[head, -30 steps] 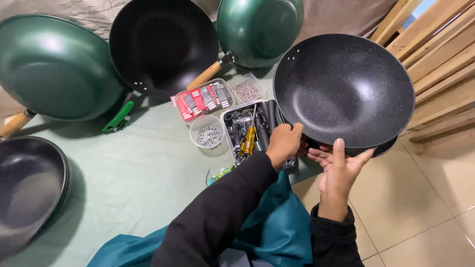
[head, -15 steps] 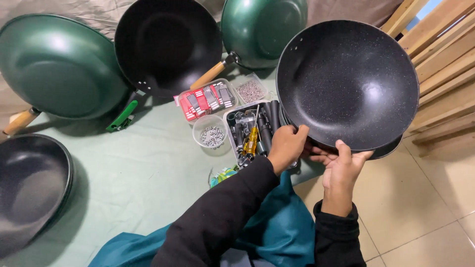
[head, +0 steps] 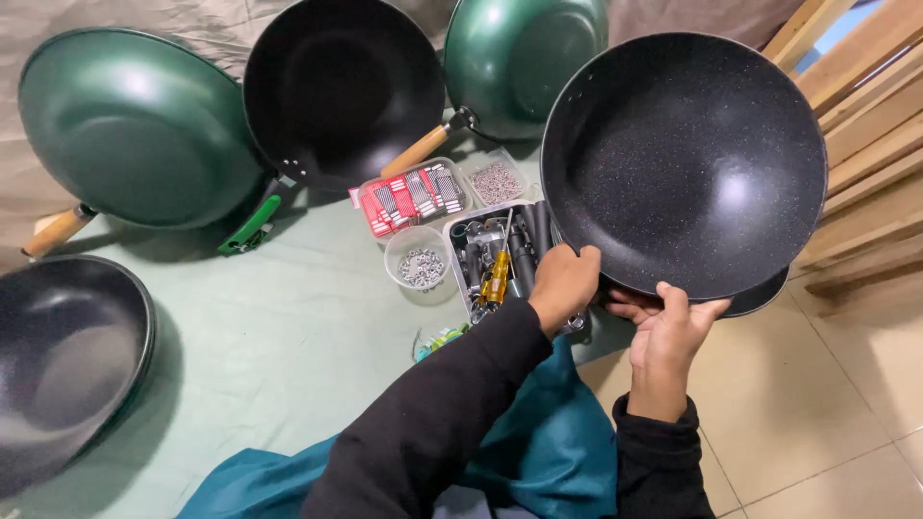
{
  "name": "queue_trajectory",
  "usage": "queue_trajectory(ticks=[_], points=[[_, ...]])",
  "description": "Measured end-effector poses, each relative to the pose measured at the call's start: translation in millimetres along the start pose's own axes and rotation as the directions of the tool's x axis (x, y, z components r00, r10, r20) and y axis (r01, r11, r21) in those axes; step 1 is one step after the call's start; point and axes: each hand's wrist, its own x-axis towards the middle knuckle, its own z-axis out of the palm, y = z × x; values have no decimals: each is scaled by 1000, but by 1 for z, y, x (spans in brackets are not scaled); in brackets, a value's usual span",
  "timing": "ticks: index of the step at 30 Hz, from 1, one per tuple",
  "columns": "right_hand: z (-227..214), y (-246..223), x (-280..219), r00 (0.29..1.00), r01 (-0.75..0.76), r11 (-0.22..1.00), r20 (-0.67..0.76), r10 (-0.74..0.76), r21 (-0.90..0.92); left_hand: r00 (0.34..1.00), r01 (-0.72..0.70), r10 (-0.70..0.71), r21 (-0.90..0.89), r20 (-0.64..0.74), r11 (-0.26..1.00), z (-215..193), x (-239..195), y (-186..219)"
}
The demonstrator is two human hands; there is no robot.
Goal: Cleaning the interior of woks with a cloth and assembling small metal components for the handles.
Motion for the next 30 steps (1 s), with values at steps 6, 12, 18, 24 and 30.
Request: queue_trajectory(ticks=[6,12,18,24,30], points=[[2,-1,-1,1000,-11,996,7,11,-90,998,-59,59,0,-14,998,5,13,-24],[-17,19,14,1000,-16,990,-10,14,-137,998,-65,65,3,-8,998,3,11,-25],[-14,18,12,1000,-16,993,7,17,-119,998,55,-51,-89,45,994,0,16,-30],[-4,7,3,1000,-5,995,7,6,-100,998,31,-23,-124,64,992,3,30,-39],[19,-4,-10,999,-10,996,46,14,-92,999,26,-23,-108,29,994,-14,7,-29]])
